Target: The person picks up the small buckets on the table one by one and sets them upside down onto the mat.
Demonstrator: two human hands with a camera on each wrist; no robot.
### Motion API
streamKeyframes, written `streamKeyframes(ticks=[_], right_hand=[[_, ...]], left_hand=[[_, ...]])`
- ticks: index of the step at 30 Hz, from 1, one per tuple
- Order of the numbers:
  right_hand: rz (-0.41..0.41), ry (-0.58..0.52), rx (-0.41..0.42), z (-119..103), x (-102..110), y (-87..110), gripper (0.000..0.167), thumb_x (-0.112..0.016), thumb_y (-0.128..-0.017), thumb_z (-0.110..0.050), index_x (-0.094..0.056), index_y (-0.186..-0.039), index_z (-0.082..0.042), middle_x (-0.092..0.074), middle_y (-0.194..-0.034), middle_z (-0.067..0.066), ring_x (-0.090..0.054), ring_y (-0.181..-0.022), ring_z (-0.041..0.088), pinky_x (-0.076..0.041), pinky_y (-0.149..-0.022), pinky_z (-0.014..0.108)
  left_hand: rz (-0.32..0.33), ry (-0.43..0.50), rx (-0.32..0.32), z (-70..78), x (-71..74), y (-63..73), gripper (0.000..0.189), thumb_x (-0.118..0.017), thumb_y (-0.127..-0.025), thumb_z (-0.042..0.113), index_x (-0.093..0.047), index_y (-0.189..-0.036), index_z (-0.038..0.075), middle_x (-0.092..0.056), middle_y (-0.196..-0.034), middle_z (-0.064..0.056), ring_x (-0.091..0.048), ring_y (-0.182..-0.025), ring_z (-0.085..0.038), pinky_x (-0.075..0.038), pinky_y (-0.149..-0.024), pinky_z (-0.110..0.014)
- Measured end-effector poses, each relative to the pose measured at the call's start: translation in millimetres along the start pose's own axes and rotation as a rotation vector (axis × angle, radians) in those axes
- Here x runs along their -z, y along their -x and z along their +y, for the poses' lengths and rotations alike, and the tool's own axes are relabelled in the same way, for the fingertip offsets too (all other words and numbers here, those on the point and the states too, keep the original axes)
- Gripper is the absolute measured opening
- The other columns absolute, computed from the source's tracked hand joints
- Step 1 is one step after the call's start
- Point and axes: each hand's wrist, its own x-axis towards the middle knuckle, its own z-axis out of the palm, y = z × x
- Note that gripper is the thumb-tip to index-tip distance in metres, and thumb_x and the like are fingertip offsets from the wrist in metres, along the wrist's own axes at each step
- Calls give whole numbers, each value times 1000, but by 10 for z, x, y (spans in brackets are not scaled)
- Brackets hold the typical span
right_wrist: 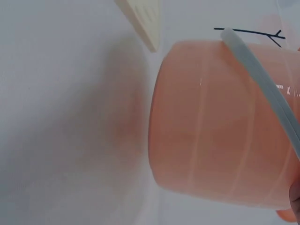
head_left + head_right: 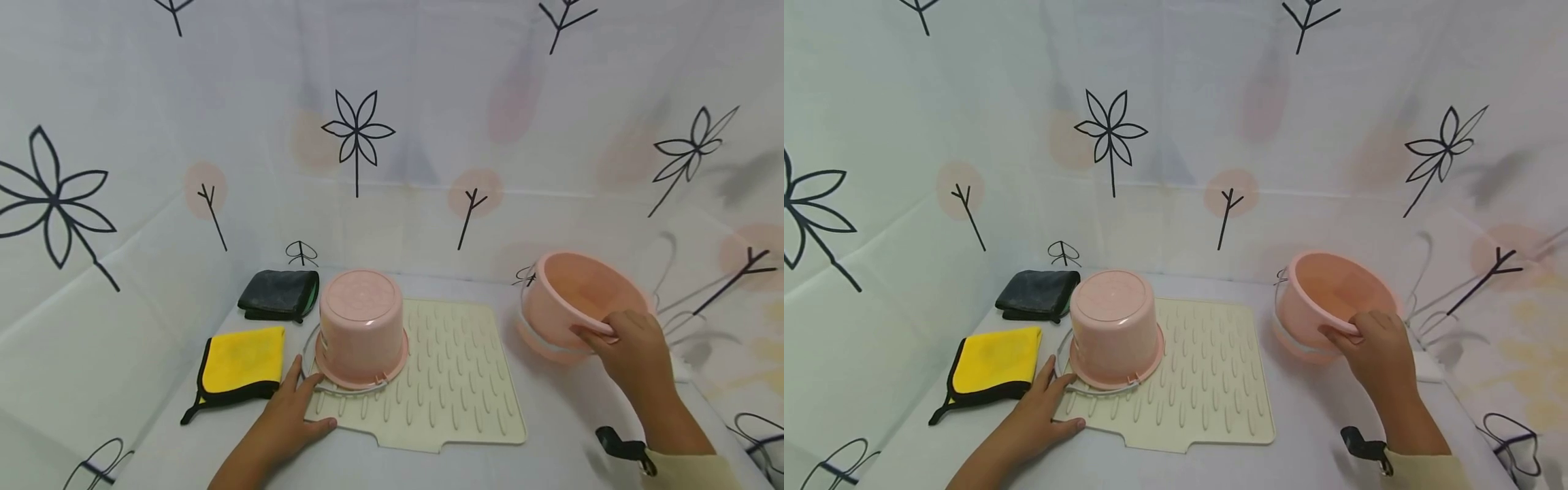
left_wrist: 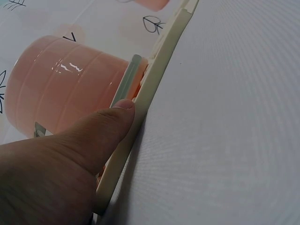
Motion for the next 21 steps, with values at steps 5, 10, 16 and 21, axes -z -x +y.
streamKeyframes(ticks=[5,10,16,21], right_hand=[[19,-38,17,-72,16,3,64,-84,-79,-58,-44,-64,-11,-42,-63,5,-39,-66,23,-24,-68,34],[34,-58,-2,-172,52,-11,71,-67,-84,-75,-46,-62,-11,-43,-62,4,-39,-65,23,-25,-67,34],[24,-64,-67,-331,109,27,63,-85,-79,-57,-48,-62,-9,-42,-62,5,-38,-65,23,-25,-67,34],[26,-70,-103,-423,132,87,59,-90,-76,-47,-49,-63,-7,-44,-63,7,-38,-67,24,-25,-68,34]], left_hand=[[3,-2,-6,8,4,13,102,-83,-72,73,-48,-156,27,-1,-176,-19,-28,-152,-55,-36,-110,-76],[-1,-4,-2,19,11,16,102,-83,-72,73,-48,-156,27,-1,-176,-20,-28,-152,-55,-36,-110,-77],[-9,-10,7,28,26,10,103,-83,-72,74,-48,-157,28,-2,-176,-20,-28,-151,-56,-36,-109,-77],[-6,-15,5,21,17,5,103,-83,-72,74,-48,-157,28,-2,-176,-20,-29,-151,-57,-36,-108,-78]])
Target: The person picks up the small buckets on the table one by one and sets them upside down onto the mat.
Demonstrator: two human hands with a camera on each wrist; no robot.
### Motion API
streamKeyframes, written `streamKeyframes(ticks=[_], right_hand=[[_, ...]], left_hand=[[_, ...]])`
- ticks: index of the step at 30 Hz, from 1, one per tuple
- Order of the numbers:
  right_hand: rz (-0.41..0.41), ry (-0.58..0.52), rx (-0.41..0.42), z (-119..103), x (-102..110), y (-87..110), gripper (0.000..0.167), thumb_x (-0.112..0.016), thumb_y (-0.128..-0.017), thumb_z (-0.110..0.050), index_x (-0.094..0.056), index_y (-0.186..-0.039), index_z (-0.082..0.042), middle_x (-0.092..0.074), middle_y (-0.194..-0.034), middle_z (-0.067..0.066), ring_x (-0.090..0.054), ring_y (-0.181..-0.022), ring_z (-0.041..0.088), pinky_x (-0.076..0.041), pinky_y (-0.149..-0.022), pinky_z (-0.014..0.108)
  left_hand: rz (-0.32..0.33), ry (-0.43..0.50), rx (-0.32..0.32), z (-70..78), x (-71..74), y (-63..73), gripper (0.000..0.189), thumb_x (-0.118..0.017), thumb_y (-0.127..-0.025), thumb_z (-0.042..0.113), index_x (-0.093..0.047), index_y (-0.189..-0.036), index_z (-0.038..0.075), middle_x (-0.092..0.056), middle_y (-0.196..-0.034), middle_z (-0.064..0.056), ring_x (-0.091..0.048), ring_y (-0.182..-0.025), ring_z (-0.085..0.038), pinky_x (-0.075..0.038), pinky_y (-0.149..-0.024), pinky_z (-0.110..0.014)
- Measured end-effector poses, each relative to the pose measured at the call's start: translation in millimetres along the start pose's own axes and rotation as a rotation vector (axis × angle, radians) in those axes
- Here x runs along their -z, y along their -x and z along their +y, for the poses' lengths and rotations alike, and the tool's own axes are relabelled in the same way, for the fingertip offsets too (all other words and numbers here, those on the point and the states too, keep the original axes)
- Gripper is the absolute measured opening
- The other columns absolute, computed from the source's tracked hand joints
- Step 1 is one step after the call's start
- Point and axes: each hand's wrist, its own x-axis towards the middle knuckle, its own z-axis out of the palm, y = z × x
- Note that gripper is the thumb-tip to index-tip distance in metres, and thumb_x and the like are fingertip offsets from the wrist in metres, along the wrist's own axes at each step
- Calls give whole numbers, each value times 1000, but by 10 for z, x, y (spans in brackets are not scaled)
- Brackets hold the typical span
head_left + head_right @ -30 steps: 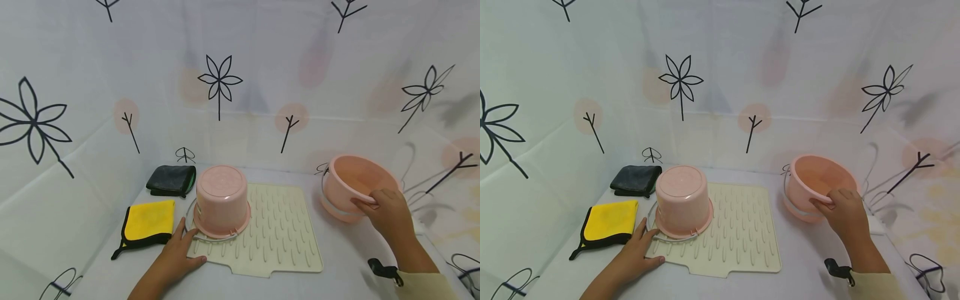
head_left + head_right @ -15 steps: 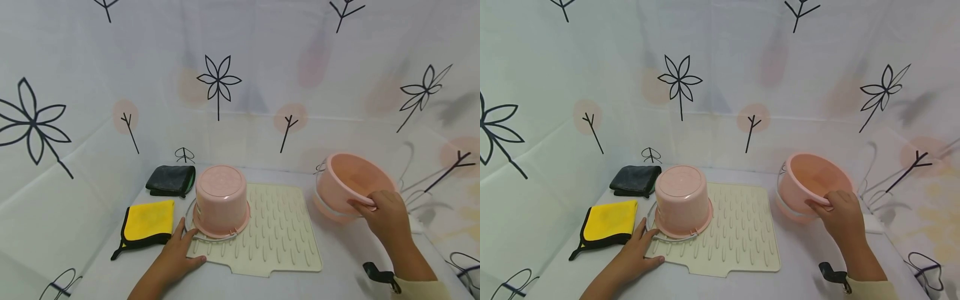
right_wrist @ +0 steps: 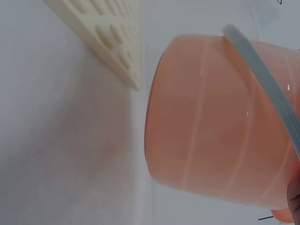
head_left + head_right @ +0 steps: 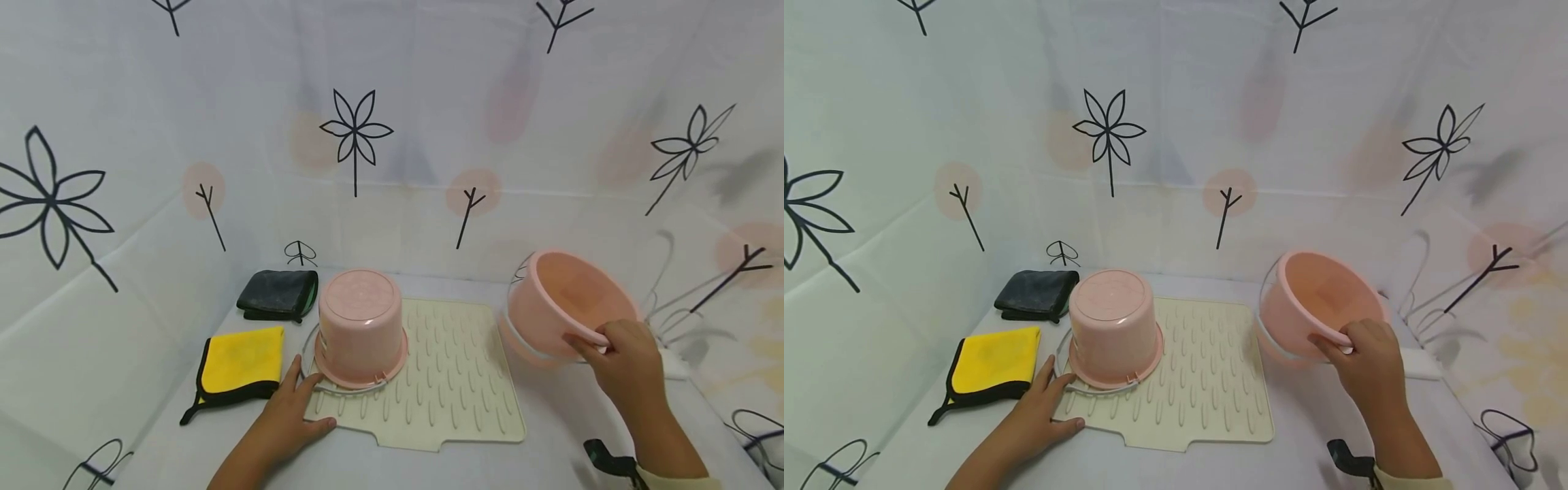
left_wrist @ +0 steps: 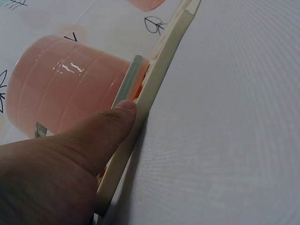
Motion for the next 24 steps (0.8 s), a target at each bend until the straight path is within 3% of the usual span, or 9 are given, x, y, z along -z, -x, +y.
streamKeyframes(ticks=[5,10,15,24], right_hand=[[0,-6,-105,-104,24,64,45,-97,-68,-21,-54,-65,-7,-47,-63,6,-38,-71,19,-27,-66,30],[24,-21,-200,-184,33,139,43,-96,-69,-21,-56,-64,-7,-46,-63,3,-36,-74,7,-27,-63,25],[96,-101,-208,-215,1,244,46,-98,-64,-23,-55,-64,-7,-46,-62,2,-32,-73,-4,-24,-63,16],[140,-136,-254,-334,-1,310,41,-98,-62,-10,-59,-69,-1,-47,-65,5,-33,-71,-6,-26,-61,12]], left_hand=[[8,5,-12,-23,-19,-4,102,-82,-73,74,-48,-157,28,-1,-176,-19,-28,-152,-56,-36,-109,-77],[7,5,-9,-28,-20,-9,103,-81,-72,76,-47,-157,29,-1,-176,-18,-27,-152,-55,-36,-109,-77],[5,13,-7,-17,-13,2,102,-82,-72,75,-47,-157,29,-1,-176,-19,-27,-153,-55,-36,-110,-76],[6,9,-1,6,5,15,102,-82,-72,74,-47,-157,30,-1,-176,-18,-27,-153,-54,-36,-110,-76]])
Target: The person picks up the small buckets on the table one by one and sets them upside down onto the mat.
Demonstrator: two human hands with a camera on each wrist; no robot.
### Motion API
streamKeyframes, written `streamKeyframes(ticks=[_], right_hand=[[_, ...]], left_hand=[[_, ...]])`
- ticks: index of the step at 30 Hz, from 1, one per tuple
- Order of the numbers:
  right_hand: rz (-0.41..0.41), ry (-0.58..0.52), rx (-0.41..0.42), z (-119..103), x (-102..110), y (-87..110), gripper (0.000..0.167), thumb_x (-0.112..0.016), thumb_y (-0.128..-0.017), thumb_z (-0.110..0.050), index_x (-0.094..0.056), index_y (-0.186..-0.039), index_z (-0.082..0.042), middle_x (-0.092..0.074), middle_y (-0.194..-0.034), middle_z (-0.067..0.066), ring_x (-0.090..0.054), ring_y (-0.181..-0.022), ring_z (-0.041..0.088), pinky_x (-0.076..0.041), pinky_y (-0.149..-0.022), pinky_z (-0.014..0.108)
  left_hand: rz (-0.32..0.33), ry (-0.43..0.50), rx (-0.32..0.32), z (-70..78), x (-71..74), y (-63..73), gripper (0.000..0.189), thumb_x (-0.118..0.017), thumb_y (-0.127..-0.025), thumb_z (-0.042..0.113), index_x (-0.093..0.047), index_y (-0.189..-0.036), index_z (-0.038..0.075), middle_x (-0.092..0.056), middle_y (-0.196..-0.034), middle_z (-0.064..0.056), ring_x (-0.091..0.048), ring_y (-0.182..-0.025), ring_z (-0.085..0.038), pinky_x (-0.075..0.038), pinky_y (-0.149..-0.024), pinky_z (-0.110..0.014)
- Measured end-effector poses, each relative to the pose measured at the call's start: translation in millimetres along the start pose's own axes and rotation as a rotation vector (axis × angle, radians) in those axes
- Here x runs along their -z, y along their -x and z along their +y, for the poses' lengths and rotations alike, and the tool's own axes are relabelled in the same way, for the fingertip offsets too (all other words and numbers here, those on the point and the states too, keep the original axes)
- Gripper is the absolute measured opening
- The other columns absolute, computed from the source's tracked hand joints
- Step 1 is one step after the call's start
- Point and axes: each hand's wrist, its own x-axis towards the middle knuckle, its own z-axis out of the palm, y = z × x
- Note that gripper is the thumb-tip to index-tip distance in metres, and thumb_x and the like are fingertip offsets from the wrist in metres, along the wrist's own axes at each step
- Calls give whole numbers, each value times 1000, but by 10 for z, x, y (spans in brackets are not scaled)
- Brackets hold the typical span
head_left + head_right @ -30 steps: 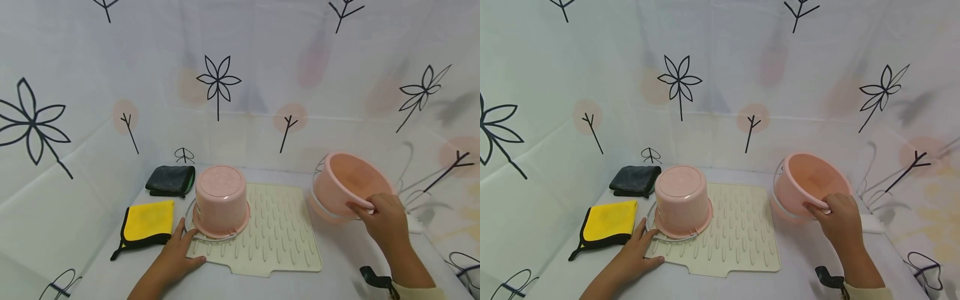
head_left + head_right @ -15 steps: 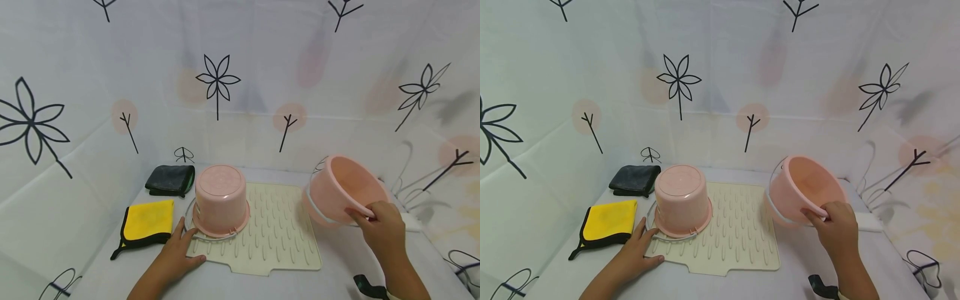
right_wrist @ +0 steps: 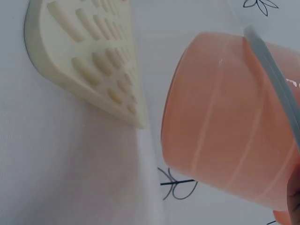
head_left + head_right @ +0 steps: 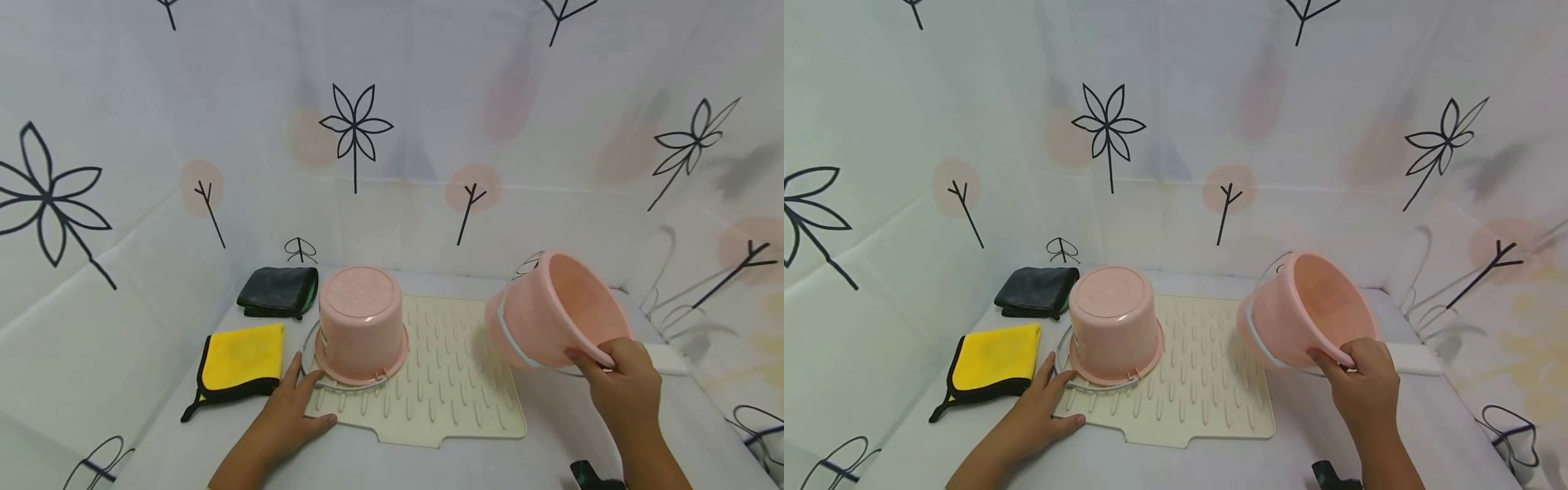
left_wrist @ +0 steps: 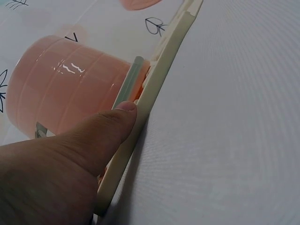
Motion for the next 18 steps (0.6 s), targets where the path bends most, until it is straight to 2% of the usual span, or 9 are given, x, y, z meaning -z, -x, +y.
streamKeyframes(ticks=[6,12,18], right_hand=[[17,-97,-119,-41,-38,48,36,-95,-65,6,-60,-69,0,-45,-67,-12,-38,-64,-2,-30,-53,13],[15,-138,-240,-83,-111,102,34,-94,-69,4,-61,-72,-2,-46,-65,-21,-40,-58,-3,-31,-49,12],[0,-162,-325,-138,-153,145,31,-92,-74,1,-62,-72,-3,-50,-62,-24,-40,-54,0,-32,-47,15]], left_hand=[[-3,-6,10,-4,-6,-20,103,-82,-71,75,-47,-157,31,-1,-176,-17,-26,-154,-54,-36,-111,-76],[3,-3,6,-2,-3,-30,103,-82,-71,75,-47,-157,30,-1,-176,-16,-25,-154,-54,-35,-112,-76],[-10,7,9,2,0,-15,102,-83,-72,74,-47,-157,31,-1,-176,-17,-25,-154,-54,-35,-111,-76]])
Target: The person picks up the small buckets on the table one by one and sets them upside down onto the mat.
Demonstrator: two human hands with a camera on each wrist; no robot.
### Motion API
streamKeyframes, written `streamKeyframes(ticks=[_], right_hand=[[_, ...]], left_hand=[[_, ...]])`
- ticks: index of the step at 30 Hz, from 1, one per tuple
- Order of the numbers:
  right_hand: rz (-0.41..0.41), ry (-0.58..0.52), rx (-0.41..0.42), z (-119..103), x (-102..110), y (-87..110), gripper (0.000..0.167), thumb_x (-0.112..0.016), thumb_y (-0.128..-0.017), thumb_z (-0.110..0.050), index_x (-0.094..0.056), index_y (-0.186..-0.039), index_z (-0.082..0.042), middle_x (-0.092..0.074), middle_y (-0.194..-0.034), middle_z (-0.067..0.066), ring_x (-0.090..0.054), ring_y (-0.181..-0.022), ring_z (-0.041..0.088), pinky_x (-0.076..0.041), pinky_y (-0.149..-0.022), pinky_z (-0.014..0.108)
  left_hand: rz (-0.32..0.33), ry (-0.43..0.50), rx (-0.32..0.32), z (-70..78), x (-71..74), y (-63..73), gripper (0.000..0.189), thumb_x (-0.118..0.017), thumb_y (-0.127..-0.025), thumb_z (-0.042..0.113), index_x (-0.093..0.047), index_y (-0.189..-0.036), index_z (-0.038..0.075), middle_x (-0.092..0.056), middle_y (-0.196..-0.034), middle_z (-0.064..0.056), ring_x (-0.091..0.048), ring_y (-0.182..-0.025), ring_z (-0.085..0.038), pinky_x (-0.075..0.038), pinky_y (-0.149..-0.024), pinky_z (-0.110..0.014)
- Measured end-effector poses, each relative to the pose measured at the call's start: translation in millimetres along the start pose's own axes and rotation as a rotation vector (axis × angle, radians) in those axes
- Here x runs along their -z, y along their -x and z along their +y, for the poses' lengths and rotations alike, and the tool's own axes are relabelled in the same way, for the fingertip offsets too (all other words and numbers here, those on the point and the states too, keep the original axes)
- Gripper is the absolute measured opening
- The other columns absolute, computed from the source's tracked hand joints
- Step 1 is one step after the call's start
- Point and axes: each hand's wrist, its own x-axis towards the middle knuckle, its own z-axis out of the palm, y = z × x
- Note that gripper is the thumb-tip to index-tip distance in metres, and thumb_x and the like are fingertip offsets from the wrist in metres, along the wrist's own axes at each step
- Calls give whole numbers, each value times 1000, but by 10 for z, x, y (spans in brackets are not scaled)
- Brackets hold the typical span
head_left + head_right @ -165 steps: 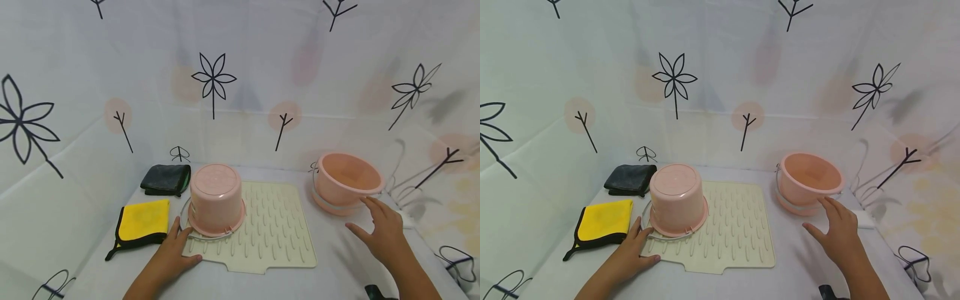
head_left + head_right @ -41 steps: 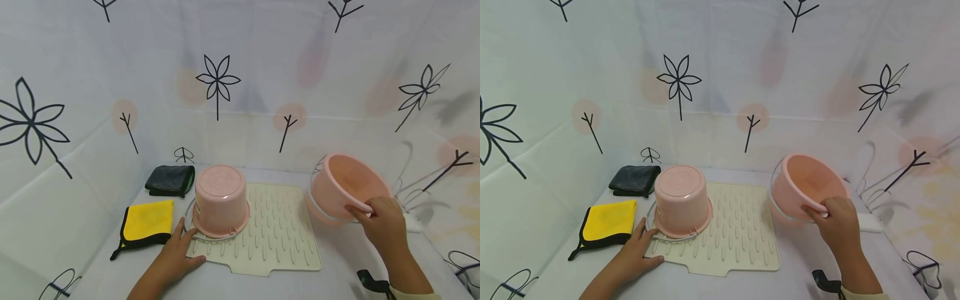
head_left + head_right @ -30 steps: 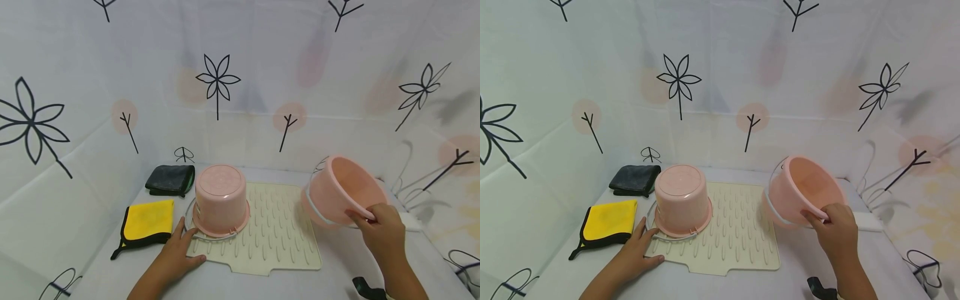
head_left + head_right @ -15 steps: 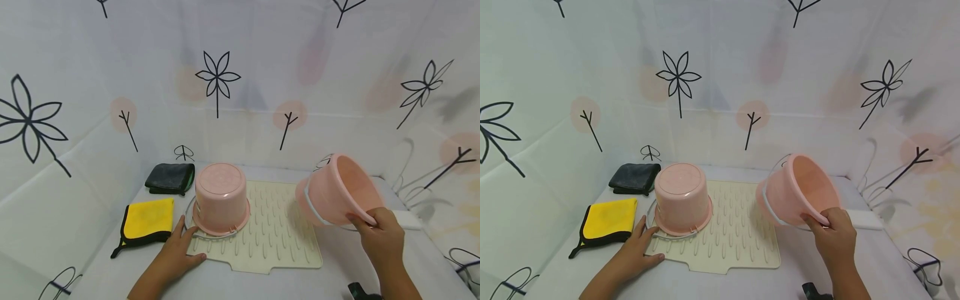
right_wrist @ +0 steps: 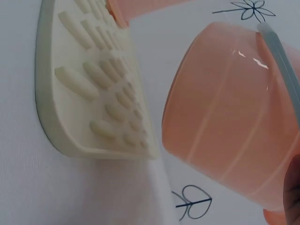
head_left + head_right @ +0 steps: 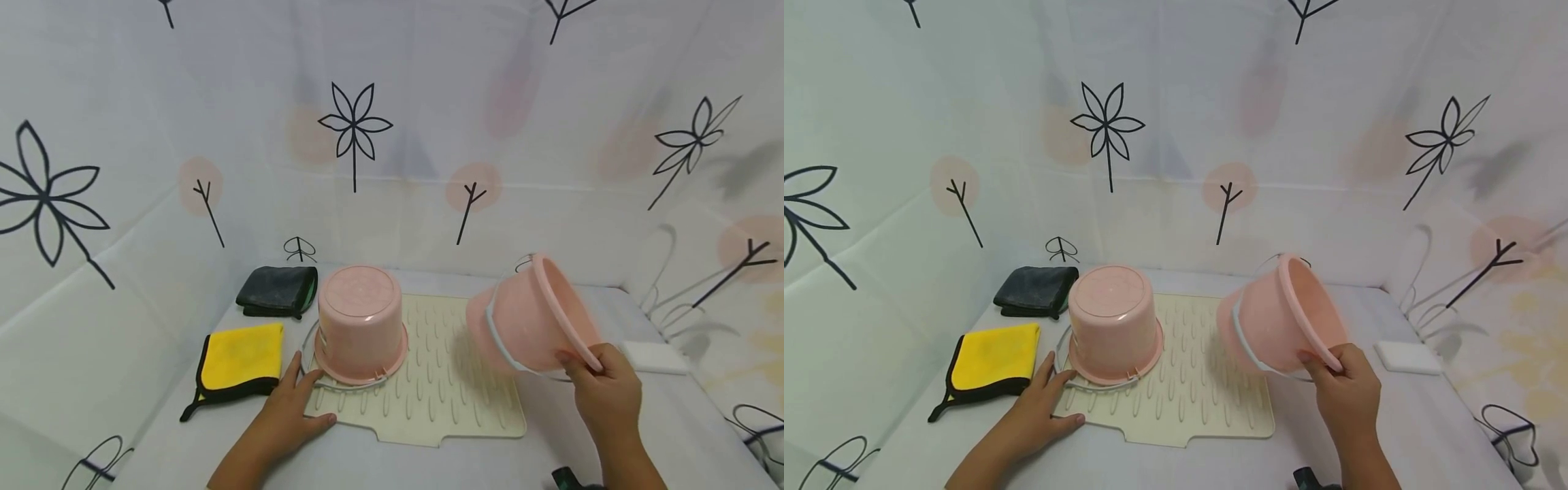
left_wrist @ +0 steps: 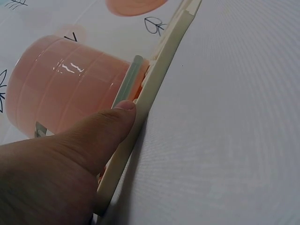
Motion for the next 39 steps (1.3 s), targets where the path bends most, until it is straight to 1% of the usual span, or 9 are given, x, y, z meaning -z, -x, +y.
streamKeyframes(ticks=[6,11,13,15,20,23,30,35,39], right_hand=[[-25,-13,-129,-68,-24,58,26,-87,-86,-9,-63,-80,0,-58,-62,-25,-51,-53,0,-38,-46,16],[-36,-101,-263,-54,-28,111,26,-84,-89,-12,-64,-80,0,-63,-57,-11,-59,-53,3,-42,-48,17],[-35,-163,-301,-40,-32,131,25,-83,-91,-10,-63,-78,-1,-64,-56,-6,-61,-52,3,-45,-50,15],[-32,-282,-334,-35,-48,146,22,-81,-91,-7,-64,-79,-1,-64,-56,0,-64,-52,6,-49,-53,14],[-32,-551,-394,-56,-109,167,10,-76,-93,-3,-69,-86,-3,-64,-65,4,-66,-55,11,-58,-61,17],[-21,-608,-415,-73,-140,176,9,-74,-93,-1,-70,-86,-3,-63,-66,4,-66,-54,12,-58,-60,19],[6,-681,-453,-117,-165,189,5,-74,-94,-1,-71,-89,-2,-63,-71,4,-65,-54,14,-59,-59,22],[18,-608,-491,-135,-175,230,17,-79,-93,-10,-68,-85,0,-62,-69,3,-65,-54,14,-60,-59,22],[14,-580,-510,-126,-212,267,23,-81,-92,-16,-67,-89,2,-64,-77,3,-66,-59,13,-61,-60,23]], left_hand=[[5,-5,9,-3,-10,-16,103,-83,-71,74,-48,-157,30,0,-176,-17,-25,-154,-54,-34,-112,-76],[-18,-7,26,-28,-42,-13,104,-83,-70,75,-48,-157,30,0,-176,-18,-26,-153,-55,-35,-110,-77],[-30,-5,33,-33,-50,-5,104,-83,-70,75,-48,-157,30,0,-176,-18,-26,-153,-55,-35,-110,-77],[-32,-4,35,-32,-49,-1,104,-83,-70,76,-48,-157,30,0,-176,-18,-26,-153,-55,-35,-110,-77],[-26,6,32,-5,-23,-1,103,-82,-70,76,-47,-157,32,1,-177,-16,-25,-154,-53,-35,-111,-77],[-25,5,28,7,-16,-8,103,-83,-71,75,-47,-157,32,1,-177,-16,-25,-154,-54,-35,-110,-77],[-18,-2,25,8,-21,-14,104,-82,-71,76,-46,-158,31,1,-177,-16,-25,-153,-54,-35,-110,-78],[-11,10,11,5,-7,10,108,-82,-72,74,-41,-161,28,2,-176,-17,-25,-153,-55,-35,-111,-77],[-16,22,12,-1,14,12,114,-82,-73,74,-34,-164,27,3,-176,-16,-26,-153,-54,-35,-111,-76]])
